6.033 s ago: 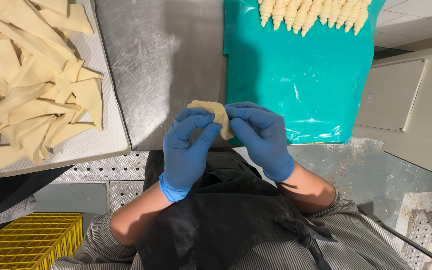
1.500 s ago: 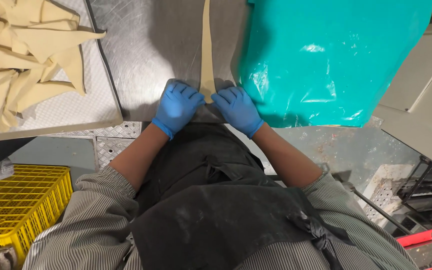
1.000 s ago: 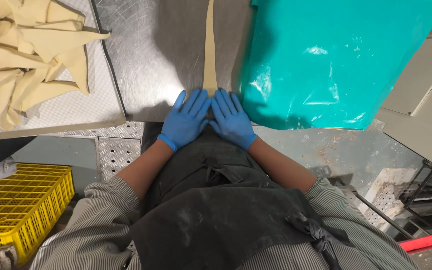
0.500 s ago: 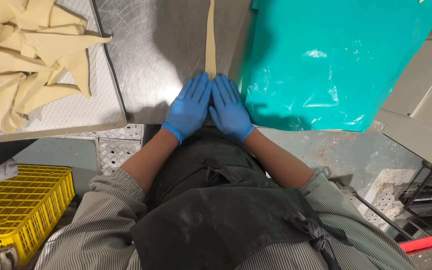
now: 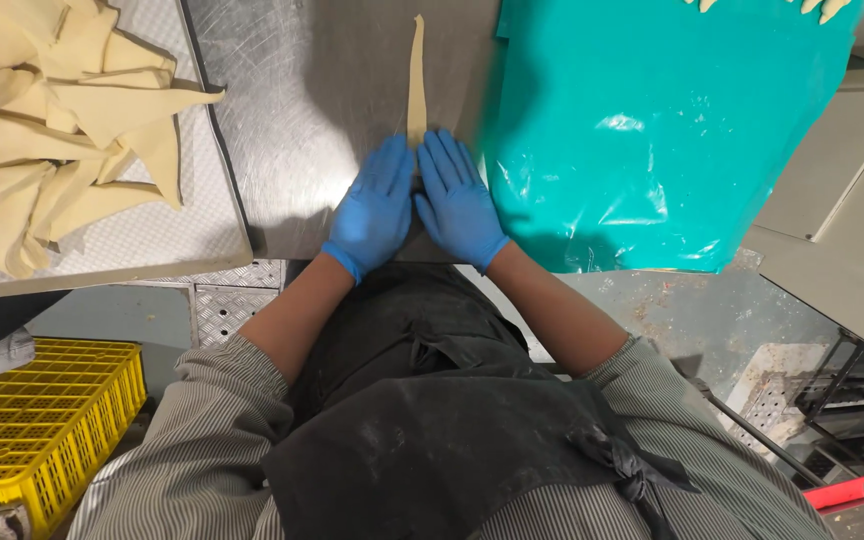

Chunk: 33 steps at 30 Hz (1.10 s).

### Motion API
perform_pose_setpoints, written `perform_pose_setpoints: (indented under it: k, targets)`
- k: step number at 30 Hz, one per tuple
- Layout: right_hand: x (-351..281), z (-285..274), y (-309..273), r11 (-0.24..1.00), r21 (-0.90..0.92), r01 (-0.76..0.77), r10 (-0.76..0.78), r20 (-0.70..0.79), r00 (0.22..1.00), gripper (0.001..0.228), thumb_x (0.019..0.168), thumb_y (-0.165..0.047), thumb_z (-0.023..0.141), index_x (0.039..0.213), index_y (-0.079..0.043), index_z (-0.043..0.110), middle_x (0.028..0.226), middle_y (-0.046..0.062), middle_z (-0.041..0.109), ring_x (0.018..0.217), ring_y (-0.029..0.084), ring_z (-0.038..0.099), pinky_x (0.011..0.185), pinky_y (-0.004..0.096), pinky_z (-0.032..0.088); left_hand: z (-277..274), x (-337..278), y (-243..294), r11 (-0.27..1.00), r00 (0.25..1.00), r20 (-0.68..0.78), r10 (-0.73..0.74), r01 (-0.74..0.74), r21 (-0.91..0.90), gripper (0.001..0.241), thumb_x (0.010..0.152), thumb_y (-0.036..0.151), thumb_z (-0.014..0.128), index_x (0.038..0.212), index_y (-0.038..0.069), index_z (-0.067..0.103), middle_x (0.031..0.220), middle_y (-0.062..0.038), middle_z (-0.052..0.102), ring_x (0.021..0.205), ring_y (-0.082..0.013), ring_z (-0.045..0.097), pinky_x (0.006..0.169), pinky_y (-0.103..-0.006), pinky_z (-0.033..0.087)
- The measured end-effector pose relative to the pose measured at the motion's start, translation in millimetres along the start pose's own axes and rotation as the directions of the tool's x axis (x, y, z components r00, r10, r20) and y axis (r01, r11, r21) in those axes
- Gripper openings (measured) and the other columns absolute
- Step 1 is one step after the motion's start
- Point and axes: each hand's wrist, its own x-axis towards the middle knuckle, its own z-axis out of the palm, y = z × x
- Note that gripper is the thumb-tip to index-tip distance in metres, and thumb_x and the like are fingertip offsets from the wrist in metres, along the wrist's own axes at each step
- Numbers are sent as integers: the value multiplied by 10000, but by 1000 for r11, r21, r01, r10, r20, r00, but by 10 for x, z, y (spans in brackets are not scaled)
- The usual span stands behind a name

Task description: Rolling triangular pieces of dough into croissant shapes on a metal workbench.

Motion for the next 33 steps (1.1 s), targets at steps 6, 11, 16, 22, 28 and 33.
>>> perform_pose_setpoints:
  k: [6,11,16,22,28,33]
  targets:
    - [-54,-25,-82,993,-32,116,-114,64,991,646,971,-206,622,1501,90,399,1580,292,360,1507,449,296,1247,571,221,-391,-115,118,955,964,-125,-237,207,-214,604,918,37,613,1473,-130,441,1550,-346,400,1463,-502,361,1252,-531,299]
    - [336,-45,76,896,-434,97,-100,16,995,623,966,-107,624,1542,32,434,1615,229,382,1528,375,382,1267,474,349,-498,-265,322,924,926,-216,-309,238,-300,603,916,7,610,1486,-108,450,1562,-297,435,1487,-473,390,1269,-534,315]
    - [600,-611,-100,976,32,-216,211,115,971,445,1029,-142,648,1455,-34,577,1377,167,602,1214,317,622,1030,391,511,-593,-118,406,870,883,-251,-396,274,-410,603,964,42,623,1521,-66,420,1571,-308,425,1500,-474,379,1265,-512,309]
    - [320,-1300,-294,147,891,-429,245,387,889,480,1000,-98,656,1445,64,581,1248,150,697,1083,191,656,945,310,539,-645,2,438,380,807,44,-589,325,-866,574,1033,157,641,1527,-20,409,1551,-220,457,1457,-310,428,1204,-401,347]
    - [-52,-1569,-303,-263,897,-356,177,408,896,474,1000,-44,656,1438,86,527,1254,153,657,1071,206,668,932,331,547,-1328,15,737,-227,793,392,-466,321,-920,348,1006,93,675,1330,-33,651,991,-69,676,843,-112,607,742,-241,488]
    - [-252,-1900,-449,-336,879,-337,135,400,907,470,994,-31,669,1433,61,529,1205,167,655,992,237,689,846,364,573,-1772,41,982,53,762,301,-573,402,-914,243,971,46,707,1207,-9,730,937,-30,669,809,-82,598,745,-221,507]
